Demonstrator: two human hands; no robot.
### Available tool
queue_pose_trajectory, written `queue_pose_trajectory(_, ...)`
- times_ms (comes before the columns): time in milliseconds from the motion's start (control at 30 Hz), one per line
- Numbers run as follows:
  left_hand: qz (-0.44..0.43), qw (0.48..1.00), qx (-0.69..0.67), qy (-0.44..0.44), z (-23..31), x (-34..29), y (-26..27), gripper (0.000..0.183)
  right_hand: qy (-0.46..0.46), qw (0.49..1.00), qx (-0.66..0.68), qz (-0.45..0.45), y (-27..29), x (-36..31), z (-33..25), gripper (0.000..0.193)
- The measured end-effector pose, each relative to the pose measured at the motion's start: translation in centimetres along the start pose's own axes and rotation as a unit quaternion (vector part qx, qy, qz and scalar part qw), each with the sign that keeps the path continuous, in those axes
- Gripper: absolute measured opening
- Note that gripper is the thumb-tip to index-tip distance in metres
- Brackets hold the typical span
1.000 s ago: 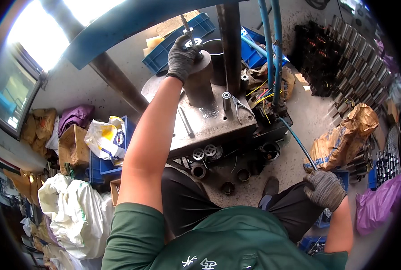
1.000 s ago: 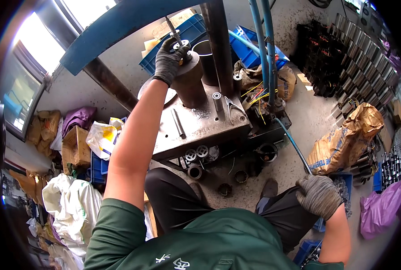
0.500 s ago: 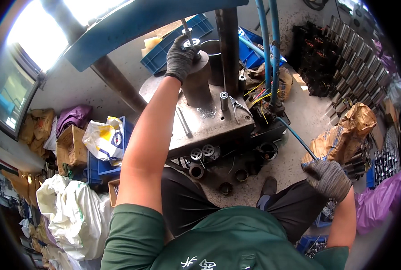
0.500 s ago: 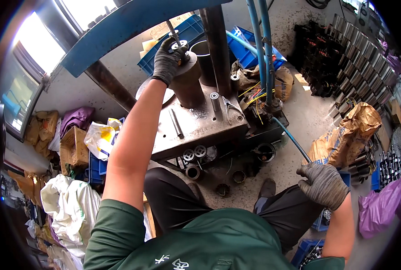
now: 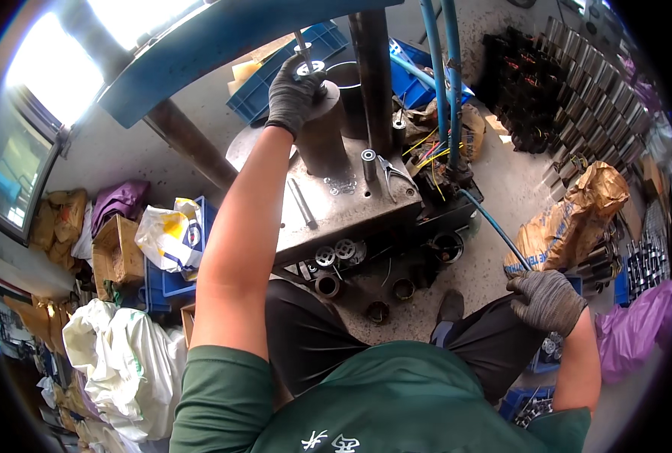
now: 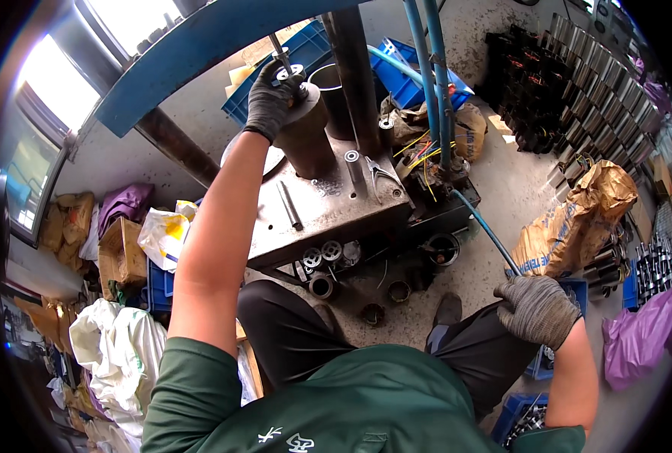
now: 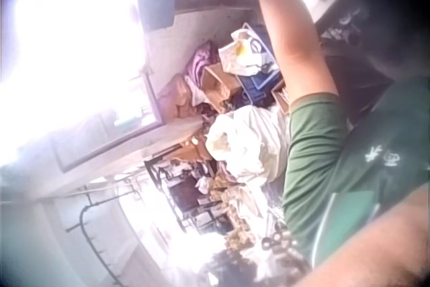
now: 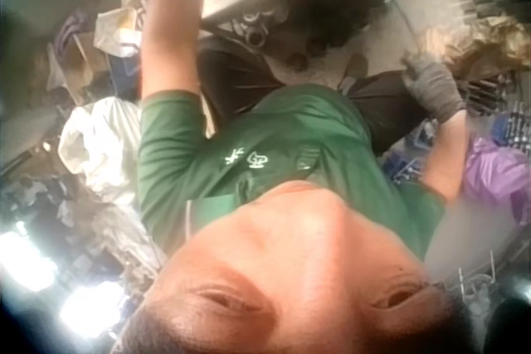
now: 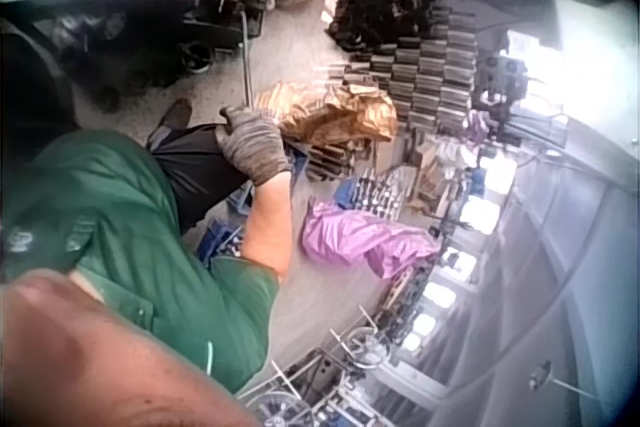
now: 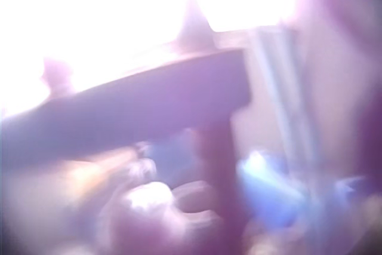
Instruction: The person picks up metal components and long bolts from bins on the floor and places them into a vertical press machine to assemble them.
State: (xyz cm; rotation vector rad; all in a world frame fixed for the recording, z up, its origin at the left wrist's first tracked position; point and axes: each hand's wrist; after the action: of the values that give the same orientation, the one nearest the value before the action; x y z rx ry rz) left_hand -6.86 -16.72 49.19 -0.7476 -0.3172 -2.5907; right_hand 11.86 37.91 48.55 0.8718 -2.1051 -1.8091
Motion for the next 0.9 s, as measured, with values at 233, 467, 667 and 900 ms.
queue_pose_trajectory(233,0.007,0.995,-0.091,0.039,0.9,-0.6,-0.7,0.054,-0.056,0.992,0.110,0.019,1.4,0.5,0.2,0.030)
queue_pose_trajectory(467,0.024,0.991,-0.124,0.044,0.5,-0.2,-0.2,0.048,0.030,0.891,0.099,0.443,5.3,6.5,-0.9,0.025)
queue_pose_trajectory(667,0.040,0.982,-0.171,0.068,1.2,-0.8,-0.9,0.049,0.062,0.855,0.175,0.485,10.5,14.9,0.7,0.028)
queue_pose_trajectory(900,0.063,0.975,-0.194,0.089,1.4,-0.8,-0.4,0.050,0.012,0.916,0.131,0.379,8.6,11.2,-0.2,0.031)
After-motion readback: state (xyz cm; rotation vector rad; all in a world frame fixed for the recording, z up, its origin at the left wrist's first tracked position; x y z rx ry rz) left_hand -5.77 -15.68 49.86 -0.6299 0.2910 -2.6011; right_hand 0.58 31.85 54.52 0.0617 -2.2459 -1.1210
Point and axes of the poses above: each hand's wrist, its own x-axis towards the middle knuckle, its own y-axis out of the back of the hand, z = x × y, and after that the axes turned 11 degrees about -y, right-handed
